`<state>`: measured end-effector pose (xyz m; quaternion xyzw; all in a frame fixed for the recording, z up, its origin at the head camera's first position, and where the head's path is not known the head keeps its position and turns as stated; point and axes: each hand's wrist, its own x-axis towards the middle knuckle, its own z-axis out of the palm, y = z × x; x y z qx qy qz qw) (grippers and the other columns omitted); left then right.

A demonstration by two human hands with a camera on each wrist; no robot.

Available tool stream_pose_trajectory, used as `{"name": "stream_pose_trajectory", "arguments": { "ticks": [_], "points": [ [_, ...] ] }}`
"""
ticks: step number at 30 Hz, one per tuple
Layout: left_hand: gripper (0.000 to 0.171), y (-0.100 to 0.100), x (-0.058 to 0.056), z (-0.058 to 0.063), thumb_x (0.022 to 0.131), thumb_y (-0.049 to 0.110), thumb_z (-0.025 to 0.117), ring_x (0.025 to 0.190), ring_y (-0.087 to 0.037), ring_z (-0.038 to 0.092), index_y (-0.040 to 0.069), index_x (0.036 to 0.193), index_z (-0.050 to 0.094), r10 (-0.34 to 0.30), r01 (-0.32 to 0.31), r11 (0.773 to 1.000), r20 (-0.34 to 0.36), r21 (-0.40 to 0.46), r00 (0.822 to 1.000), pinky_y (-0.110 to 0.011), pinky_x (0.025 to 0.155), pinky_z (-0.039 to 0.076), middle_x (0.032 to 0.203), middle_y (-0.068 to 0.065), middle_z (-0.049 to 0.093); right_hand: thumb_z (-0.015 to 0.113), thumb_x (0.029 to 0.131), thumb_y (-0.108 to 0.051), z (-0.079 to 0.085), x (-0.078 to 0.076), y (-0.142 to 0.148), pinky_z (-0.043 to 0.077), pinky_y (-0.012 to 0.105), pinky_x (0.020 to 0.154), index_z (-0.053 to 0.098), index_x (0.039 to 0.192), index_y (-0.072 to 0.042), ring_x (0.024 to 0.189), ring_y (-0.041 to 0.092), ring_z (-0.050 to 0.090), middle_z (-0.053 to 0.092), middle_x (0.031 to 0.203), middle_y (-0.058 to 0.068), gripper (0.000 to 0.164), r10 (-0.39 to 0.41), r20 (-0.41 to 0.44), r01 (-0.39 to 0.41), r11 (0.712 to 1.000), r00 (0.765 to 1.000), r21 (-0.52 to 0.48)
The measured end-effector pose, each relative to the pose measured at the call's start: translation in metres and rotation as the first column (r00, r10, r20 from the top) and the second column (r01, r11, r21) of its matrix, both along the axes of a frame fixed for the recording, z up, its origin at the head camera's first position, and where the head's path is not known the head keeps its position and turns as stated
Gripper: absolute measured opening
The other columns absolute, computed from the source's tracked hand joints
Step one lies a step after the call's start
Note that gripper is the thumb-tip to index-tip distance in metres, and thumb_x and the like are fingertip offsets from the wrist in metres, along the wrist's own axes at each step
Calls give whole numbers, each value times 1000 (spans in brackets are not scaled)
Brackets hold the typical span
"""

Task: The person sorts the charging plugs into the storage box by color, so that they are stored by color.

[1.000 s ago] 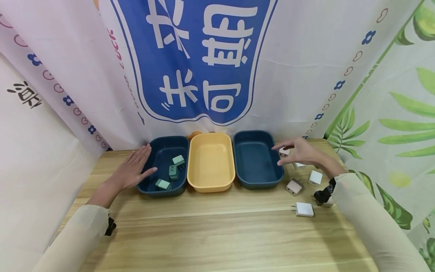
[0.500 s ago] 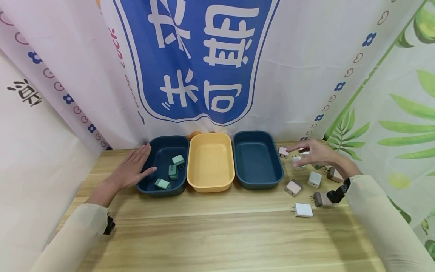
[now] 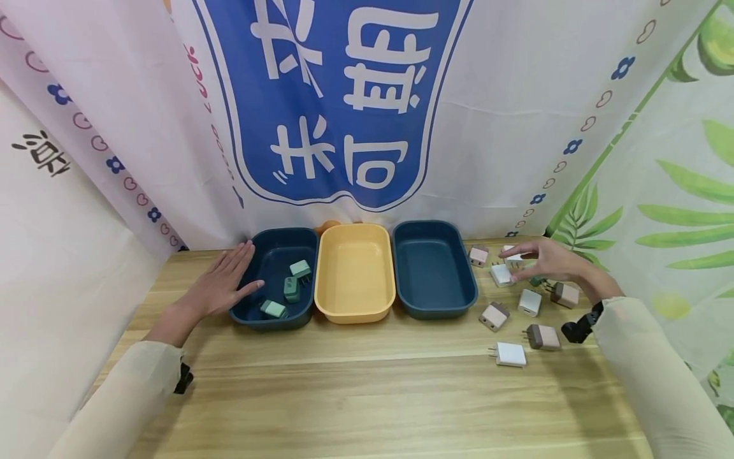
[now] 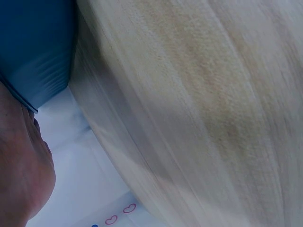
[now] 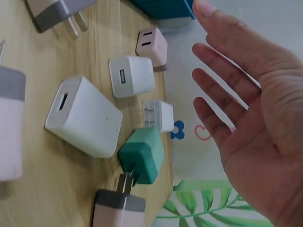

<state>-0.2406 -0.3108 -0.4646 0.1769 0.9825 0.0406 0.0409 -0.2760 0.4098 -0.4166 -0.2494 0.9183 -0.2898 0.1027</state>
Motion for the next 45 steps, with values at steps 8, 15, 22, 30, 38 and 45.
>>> {"name": "stream_pose_trajectory", "arguments": {
  "ticks": [8, 15, 22, 30, 38, 45],
  "points": [
    [97, -1, -1, 1, 108, 67, 36, 164, -41, 3, 0, 169, 1, 0, 0, 1000, -1, -6, 1000, -60, 131, 3, 178, -19, -2, 88, 88, -18, -8, -1, 14, 58, 48, 97, 71, 135, -5, 126, 46, 63, 66, 141, 24, 51, -18, 30, 18, 1000, 999, -1],
    [96, -1, -1, -1, 108, 66, 39, 163, -41, 6, 0, 169, 5, -1, 1, 1000, -24, 12, 1000, -60, 131, 5, 178, -19, 1, 86, 90, -22, -13, -1, 27, 54, 44, 95, 72, 136, -9, 124, 24, 62, 68, 140, 18, 49, -79, 38, 77, 996, 996, 54],
    [95, -2, -1, -3, 108, 64, 40, 163, -41, 6, 0, 169, 4, 1, -1, 1000, -29, 25, 1000, -60, 131, 5, 178, -20, 3, 87, 90, -23, -17, -2, 34, 51, 34, 87, 71, 136, -8, 114, 29, 65, 68, 139, 21, 51, -107, 52, 104, 992, 993, 66],
    [96, -1, -1, -3, 108, 66, 38, 164, -40, 5, 1, 169, 3, 4, -4, 1000, -16, 16, 1000, -60, 131, 4, 178, -19, 1, 87, 90, -26, -27, -3, 43, 53, 50, 95, 70, 138, -6, 123, 44, 63, 67, 140, 24, 54, -128, 39, 124, 989, 991, 84],
    [95, -1, 0, -2, 108, 65, 39, 163, -42, 6, 0, 169, 4, 8, -7, 1000, -21, 17, 1000, -61, 131, 6, 178, -20, 2, 88, 89, -25, -33, -4, 46, 51, 35, 92, 71, 137, -5, 121, 35, 63, 68, 139, 23, 54, -175, 45, 171, 981, 984, 91],
    [95, 0, 0, 0, 108, 65, 37, 163, -41, 5, 0, 169, 2, 8, -8, 1000, -16, 7, 1000, -60, 131, 4, 178, -20, 1, 88, 89, -29, -39, -4, 49, 51, 29, 93, 69, 139, -5, 121, 30, 60, 65, 142, 25, 58, -214, 76, 207, 974, 974, 92]
  ]
}}
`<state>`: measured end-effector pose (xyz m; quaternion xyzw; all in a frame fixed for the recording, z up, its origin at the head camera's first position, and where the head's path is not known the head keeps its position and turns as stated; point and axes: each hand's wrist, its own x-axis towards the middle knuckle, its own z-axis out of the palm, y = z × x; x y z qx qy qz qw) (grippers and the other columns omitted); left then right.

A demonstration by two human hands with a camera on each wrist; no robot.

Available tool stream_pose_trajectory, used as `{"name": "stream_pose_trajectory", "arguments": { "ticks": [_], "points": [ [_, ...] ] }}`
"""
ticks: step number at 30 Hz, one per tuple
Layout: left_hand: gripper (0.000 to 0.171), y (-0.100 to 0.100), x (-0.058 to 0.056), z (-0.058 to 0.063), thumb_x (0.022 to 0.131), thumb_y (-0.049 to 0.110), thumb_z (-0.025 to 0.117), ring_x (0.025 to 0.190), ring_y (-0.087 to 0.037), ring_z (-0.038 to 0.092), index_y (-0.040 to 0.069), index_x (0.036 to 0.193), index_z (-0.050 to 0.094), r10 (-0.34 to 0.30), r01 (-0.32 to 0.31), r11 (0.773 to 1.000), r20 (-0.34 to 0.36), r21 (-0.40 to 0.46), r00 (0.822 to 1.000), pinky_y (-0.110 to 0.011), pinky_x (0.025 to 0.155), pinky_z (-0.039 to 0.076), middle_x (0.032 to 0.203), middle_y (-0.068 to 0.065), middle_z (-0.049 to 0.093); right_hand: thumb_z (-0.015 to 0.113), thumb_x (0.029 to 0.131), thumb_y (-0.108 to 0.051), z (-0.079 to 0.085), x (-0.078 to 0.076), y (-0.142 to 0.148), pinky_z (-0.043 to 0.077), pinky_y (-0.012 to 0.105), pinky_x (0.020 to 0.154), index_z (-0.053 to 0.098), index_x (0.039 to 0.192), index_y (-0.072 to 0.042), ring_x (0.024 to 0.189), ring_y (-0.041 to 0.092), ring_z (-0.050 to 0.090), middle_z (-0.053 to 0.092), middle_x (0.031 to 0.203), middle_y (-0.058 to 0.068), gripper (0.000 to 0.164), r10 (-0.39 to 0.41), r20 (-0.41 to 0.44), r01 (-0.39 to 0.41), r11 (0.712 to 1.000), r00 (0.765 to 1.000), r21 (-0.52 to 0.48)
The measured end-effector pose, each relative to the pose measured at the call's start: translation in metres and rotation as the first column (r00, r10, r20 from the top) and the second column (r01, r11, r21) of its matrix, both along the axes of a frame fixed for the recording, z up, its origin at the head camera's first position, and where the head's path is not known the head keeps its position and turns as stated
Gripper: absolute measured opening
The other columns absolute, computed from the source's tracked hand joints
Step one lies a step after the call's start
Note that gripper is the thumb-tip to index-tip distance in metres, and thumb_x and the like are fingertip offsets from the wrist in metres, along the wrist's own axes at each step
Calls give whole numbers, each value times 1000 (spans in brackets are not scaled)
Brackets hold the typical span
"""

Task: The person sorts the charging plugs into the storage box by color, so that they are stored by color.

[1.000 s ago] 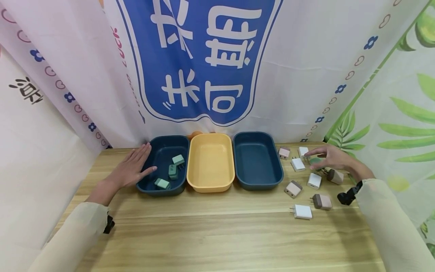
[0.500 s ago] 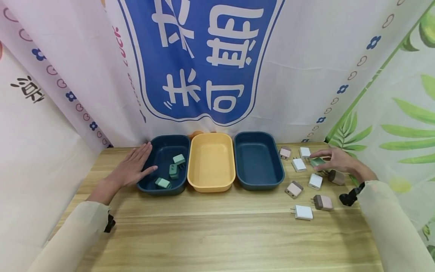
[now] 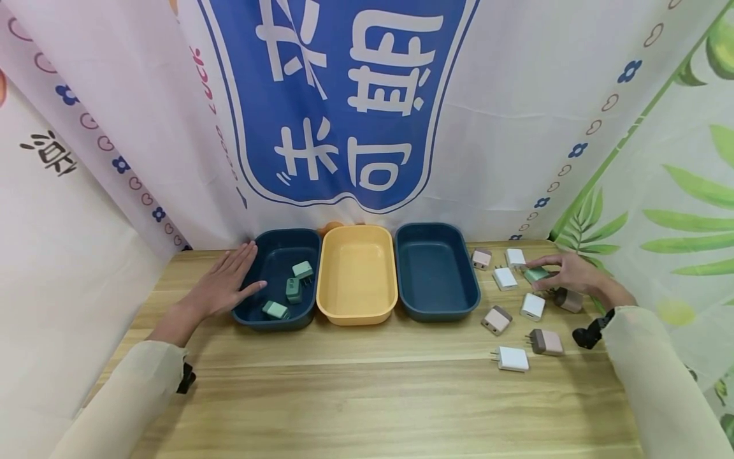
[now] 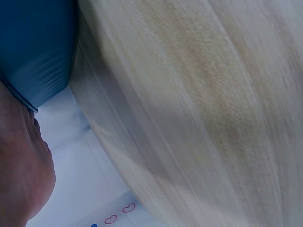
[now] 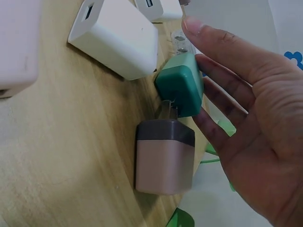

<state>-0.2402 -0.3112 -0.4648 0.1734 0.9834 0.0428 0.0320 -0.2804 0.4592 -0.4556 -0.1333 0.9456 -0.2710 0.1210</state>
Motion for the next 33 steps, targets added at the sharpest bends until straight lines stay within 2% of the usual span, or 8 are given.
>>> {"name": "stream_pose_trajectory", "arguments": {
  "ticks": [2, 4, 8, 12, 15, 20, 33],
  "points": [
    [95, 0, 0, 0, 108, 65, 37, 163, -41, 5, 0, 169, 2, -1, 1, 1000, 0, 2, 1000, -60, 131, 4, 178, -20, 1, 88, 89, -30, -1, 0, 1, 48, 19, 87, 69, 139, -5, 117, 24, 60, 65, 142, 24, 60, -14, 9, 14, 1000, 1000, -4],
    [95, 0, 0, 0, 109, 64, 38, 163, -42, 5, 0, 169, 2, -1, 1, 1000, 3, 4, 1000, -60, 131, 4, 178, -20, 1, 88, 88, -32, -1, 0, 1, 45, 15, 84, 69, 140, -6, 118, 23, 59, 65, 143, 25, 61, -21, 14, 21, 1000, 1000, -2],
    [95, 1, 0, -1, 109, 65, 38, 163, -42, 5, 0, 169, 3, -4, 4, 1000, 4, 9, 1000, -60, 131, 3, 177, -20, 1, 89, 88, -32, 0, 1, -1, 45, 15, 84, 69, 140, -6, 117, 24, 60, 64, 143, 25, 62, -18, 17, 18, 1000, 1000, 11],
    [96, 0, -1, -3, 108, 65, 39, 163, -41, 5, 0, 169, 3, -7, 7, 1000, -5, 8, 1000, -60, 131, 4, 177, -20, 2, 89, 87, -30, 0, 2, -2, 46, 18, 78, 70, 138, -4, 100, 15, 60, 64, 141, 27, 60, -12, 8, 12, 1000, 1000, 3],
    [96, -1, -1, -4, 108, 66, 39, 163, -41, 6, 0, 169, 3, -8, 8, 1000, -9, 8, 1000, -60, 131, 5, 178, -20, 2, 90, 87, -29, -1, 1, -2, 46, 20, 75, 71, 136, -3, 94, 14, 58, 65, 139, 29, 59, -7, -5, 7, 1000, 1000, 1],
    [97, -1, -1, -4, 108, 66, 38, 163, -42, 6, 0, 169, 3, -6, 6, 1000, -5, 10, 1000, -60, 131, 4, 178, -20, 1, 90, 86, -28, -6, -3, -1, 49, 21, 78, 72, 136, -5, 100, 17, 61, 66, 138, 28, 58, -5, -21, 6, 1000, 1000, 28],
    [97, 0, -2, -2, 108, 66, 37, 164, -40, 3, 0, 169, 2, -2, 2, 1000, 13, -1, 1000, -58, 132, 1, 178, -18, -1, 90, 87, -20, -13, -1, -3, 50, 25, 75, 74, 131, -5, 97, 27, 64, 69, 128, 29, 50, -26, -90, 30, 999, 996, 44]
  ]
}}
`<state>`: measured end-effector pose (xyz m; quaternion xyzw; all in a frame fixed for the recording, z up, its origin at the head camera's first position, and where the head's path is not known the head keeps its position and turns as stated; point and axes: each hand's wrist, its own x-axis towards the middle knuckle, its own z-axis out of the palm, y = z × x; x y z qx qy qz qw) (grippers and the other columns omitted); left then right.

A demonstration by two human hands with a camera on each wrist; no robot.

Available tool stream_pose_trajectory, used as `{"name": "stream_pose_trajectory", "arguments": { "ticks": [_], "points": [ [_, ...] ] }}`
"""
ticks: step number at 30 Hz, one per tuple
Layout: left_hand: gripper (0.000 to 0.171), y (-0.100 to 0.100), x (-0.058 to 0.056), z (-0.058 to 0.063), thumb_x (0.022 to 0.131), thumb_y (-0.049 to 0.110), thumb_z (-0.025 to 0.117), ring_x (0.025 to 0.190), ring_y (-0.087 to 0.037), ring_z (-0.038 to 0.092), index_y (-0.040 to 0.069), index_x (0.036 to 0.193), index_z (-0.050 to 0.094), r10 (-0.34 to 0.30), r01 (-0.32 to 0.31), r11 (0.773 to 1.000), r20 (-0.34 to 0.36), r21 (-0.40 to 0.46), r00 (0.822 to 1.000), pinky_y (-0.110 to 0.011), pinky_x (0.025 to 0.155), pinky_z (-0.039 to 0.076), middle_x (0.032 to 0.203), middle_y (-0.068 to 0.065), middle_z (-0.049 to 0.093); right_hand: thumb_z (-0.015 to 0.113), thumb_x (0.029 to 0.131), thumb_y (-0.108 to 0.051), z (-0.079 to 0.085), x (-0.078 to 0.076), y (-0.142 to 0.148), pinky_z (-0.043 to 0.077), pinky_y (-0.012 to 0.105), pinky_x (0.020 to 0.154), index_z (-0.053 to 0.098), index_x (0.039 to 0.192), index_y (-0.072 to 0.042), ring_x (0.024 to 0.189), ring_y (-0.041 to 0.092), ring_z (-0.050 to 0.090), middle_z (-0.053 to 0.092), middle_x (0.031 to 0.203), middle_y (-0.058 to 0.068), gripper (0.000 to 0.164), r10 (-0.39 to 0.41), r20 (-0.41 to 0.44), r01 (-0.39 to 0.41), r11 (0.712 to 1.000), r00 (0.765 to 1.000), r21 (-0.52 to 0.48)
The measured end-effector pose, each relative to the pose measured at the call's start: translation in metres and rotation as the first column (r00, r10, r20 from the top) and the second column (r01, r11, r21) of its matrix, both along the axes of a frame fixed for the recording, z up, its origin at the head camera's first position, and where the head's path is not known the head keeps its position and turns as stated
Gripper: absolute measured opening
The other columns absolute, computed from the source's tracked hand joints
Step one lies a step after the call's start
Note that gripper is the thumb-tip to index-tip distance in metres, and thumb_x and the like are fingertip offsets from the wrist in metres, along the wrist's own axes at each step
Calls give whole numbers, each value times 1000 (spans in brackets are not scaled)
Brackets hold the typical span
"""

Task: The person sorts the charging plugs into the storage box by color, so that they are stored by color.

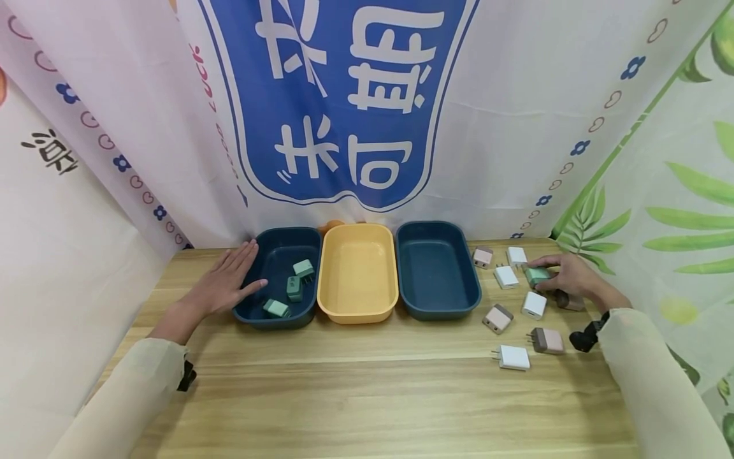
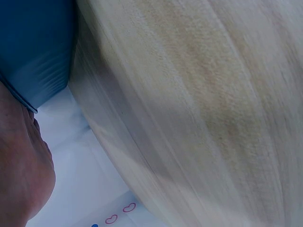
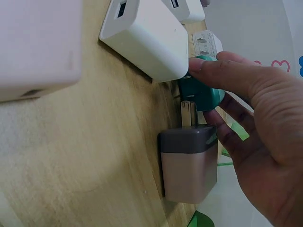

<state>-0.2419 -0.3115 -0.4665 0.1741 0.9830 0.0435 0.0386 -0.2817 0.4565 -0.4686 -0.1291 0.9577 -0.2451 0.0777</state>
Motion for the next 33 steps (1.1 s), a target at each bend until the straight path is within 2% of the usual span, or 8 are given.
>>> {"name": "stream_pose_trajectory", "arguments": {
  "ticks": [9, 13, 17, 25, 28, 30, 33],
  "points": [
    [97, 0, -1, -1, 108, 66, 38, 164, -40, 4, 0, 169, 2, 1, -1, 1000, -7, -15, 1000, -58, 132, 3, 178, -18, -1, 90, 87, -23, 1, 2, 2, 53, 26, 70, 71, 134, -2, 94, 25, 67, 68, 124, 31, 55, -23, 2, 23, 999, 1000, -30],
    [97, 0, -1, 0, 108, 66, 38, 164, -41, 5, 0, 169, 2, 0, 0, 1000, -9, -12, 1000, -59, 131, 3, 178, -19, 0, 88, 88, -21, 7, 6, 0, 57, 25, 72, 67, 138, 1, 102, 37, 73, 62, 133, 35, 58, -48, 45, 52, 994, 998, -91],
    [96, 0, -2, 0, 108, 65, 38, 164, -41, 4, -1, 169, 2, -3, 2, 1000, -8, -14, 1000, -59, 131, 3, 178, -20, 0, 89, 89, -23, 11, 8, -1, 58, 22, 74, 65, 139, 2, 112, 48, 71, 57, 139, 36, 61, -59, 46, 64, 991, 997, -114],
    [96, -1, -1, -2, 108, 65, 39, 163, -42, 6, -1, 169, 5, -9, 9, 1000, -28, 2, 1000, -61, 131, 6, 177, -20, 2, 88, 89, -27, 21, 10, -7, 58, 22, 74, 65, 141, -1, 113, 49, 70, 59, 140, 35, 62, -81, 14, 82, 991, 997, -104],
    [97, -1, 0, -3, 108, 66, 39, 163, -42, 8, -1, 169, 5, -12, 13, 1000, -37, 14, 999, -61, 131, 7, 177, -21, 3, 88, 89, -24, 24, 11, -10, 59, 23, 73, 66, 139, 0, 107, 40, 74, 60, 138, 34, 59, -75, -7, 74, 988, 997, -134],
    [97, -1, -1, -4, 108, 66, 39, 163, -43, 8, -1, 169, 5, -13, 14, 1000, -40, 22, 999, -61, 130, 8, 177, -21, 4, 88, 89, -24, 26, 11, -12, 60, 24, 72, 67, 138, 0, 100, 25, 75, 61, 137, 33, 58, -72, -19, 69, 987, 997, -147],
    [97, -1, -1, -4, 108, 67, 38, 163, -42, 8, 0, 169, 4, -11, 11, 1000, -39, 10, 999, -61, 131, 7, 178, -20, 3, 88, 89, -24, 29, 12, -16, 61, 26, 72, 67, 138, -2, 92, 4, 70, 62, 137, 30, 57, -74, -15, 71, 984, 997, -163]
  ]
}}
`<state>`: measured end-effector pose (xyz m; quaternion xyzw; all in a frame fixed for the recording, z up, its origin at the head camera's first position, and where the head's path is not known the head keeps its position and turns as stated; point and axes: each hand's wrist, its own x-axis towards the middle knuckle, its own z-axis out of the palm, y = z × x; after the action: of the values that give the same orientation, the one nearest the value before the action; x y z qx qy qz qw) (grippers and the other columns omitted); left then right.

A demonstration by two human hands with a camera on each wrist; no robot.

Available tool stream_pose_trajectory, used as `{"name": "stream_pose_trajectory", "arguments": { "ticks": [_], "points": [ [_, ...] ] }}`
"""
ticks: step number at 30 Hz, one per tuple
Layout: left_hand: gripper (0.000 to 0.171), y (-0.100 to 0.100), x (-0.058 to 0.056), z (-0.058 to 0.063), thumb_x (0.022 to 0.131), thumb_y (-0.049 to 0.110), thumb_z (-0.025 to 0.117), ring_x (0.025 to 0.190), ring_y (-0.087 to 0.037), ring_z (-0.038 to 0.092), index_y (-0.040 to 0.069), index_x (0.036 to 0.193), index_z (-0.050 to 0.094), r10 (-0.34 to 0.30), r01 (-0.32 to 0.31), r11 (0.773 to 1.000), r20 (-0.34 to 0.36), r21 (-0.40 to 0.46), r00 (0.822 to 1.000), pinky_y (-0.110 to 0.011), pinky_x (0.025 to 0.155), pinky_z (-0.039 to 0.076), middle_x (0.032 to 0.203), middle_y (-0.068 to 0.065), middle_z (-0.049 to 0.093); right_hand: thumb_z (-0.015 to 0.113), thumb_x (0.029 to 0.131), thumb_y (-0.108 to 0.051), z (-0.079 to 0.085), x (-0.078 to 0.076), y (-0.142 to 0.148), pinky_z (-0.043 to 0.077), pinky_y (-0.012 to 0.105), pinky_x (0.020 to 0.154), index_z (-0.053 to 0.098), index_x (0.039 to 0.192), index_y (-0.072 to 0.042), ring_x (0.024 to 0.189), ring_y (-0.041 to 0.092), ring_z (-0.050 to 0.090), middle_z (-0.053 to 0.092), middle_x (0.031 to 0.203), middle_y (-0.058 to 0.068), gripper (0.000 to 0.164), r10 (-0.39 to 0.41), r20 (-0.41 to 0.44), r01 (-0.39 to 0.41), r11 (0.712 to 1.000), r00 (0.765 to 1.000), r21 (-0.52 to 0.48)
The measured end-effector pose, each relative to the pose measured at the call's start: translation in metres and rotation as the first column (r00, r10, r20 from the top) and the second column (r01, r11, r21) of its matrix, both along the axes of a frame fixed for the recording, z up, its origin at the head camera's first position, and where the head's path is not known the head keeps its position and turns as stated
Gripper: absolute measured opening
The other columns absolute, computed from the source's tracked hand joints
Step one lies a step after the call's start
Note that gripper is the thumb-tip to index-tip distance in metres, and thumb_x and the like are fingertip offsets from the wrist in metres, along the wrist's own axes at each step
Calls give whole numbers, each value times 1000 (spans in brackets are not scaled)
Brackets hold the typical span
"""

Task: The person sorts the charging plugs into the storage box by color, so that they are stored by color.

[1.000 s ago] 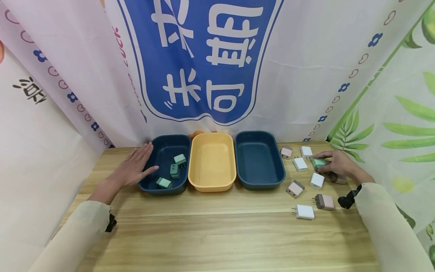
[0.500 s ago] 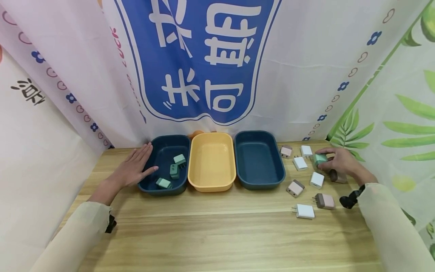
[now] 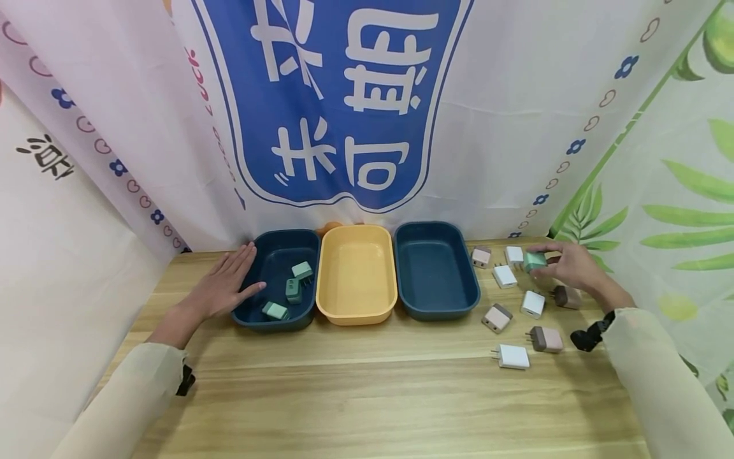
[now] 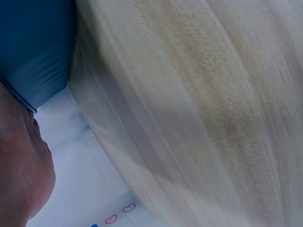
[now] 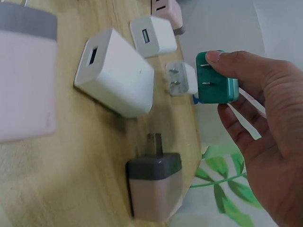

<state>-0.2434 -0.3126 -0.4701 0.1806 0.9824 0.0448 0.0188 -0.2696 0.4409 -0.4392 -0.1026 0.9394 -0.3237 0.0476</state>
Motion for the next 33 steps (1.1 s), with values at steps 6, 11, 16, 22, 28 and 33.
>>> {"name": "stream_pose_trajectory", "arguments": {
  "ticks": [6, 11, 16, 22, 28, 33],
  "points": [
    [96, 1, 0, 1, 108, 67, 37, 163, -41, 5, 0, 169, 3, 2, -2, 1000, 20, -20, 1000, -61, 131, 5, 178, -19, 0, 86, 90, -17, 7, 0, -8, 60, 23, 75, 67, 139, -1, 98, 15, 71, 59, 136, 31, 54, 15, -11, -15, 1000, 1000, -7],
    [96, 1, 1, 2, 108, 65, 38, 164, -41, 5, 0, 169, 2, 4, -3, 1000, 24, -19, 1000, -60, 131, 5, 178, -20, 0, 85, 92, -21, 15, 0, -22, 57, 20, 76, 64, 143, -3, 116, 50, 66, 58, 137, 28, 57, 23, -11, -23, 1000, 1000, 3],
    [95, 1, 2, 3, 108, 64, 38, 163, -42, 6, 0, 169, 2, 6, -5, 1000, 18, -17, 1000, -61, 131, 6, 178, -20, 1, 86, 91, -22, 22, 0, -36, 57, 20, 76, 64, 143, -1, 116, 51, 66, 57, 140, 31, 60, 39, -40, -39, 999, 998, -1],
    [97, 2, 1, 4, 108, 66, 38, 163, -42, 6, 0, 169, 3, 5, -5, 1000, 23, -12, 1000, -61, 131, 6, 177, -20, 1, 89, 87, -15, 27, -1, -51, 57, 20, 73, 69, 136, -1, 110, 50, 69, 64, 134, 32, 56, 82, -125, -80, 997, 989, 21],
    [96, 2, 1, 5, 108, 65, 39, 163, -42, 7, -1, 169, 4, 5, -4, 1000, 19, -14, 1000, -61, 131, 5, 177, -21, 2, 91, 86, -18, 32, -3, -67, 52, 17, 80, 72, 134, -4, 108, 40, 70, 70, 127, 22, 53, 123, -179, -114, 992, 976, 59],
    [96, 1, 2, 5, 108, 65, 39, 163, -42, 6, -1, 169, 4, 4, -4, 1000, 21, -11, 1000, -61, 131, 5, 177, -21, 2, 91, 86, -15, 36, -3, -80, 54, 18, 79, 73, 132, -5, 102, 35, 70, 72, 121, 20, 51, 162, -198, -160, 987, 967, 26]
  ]
}}
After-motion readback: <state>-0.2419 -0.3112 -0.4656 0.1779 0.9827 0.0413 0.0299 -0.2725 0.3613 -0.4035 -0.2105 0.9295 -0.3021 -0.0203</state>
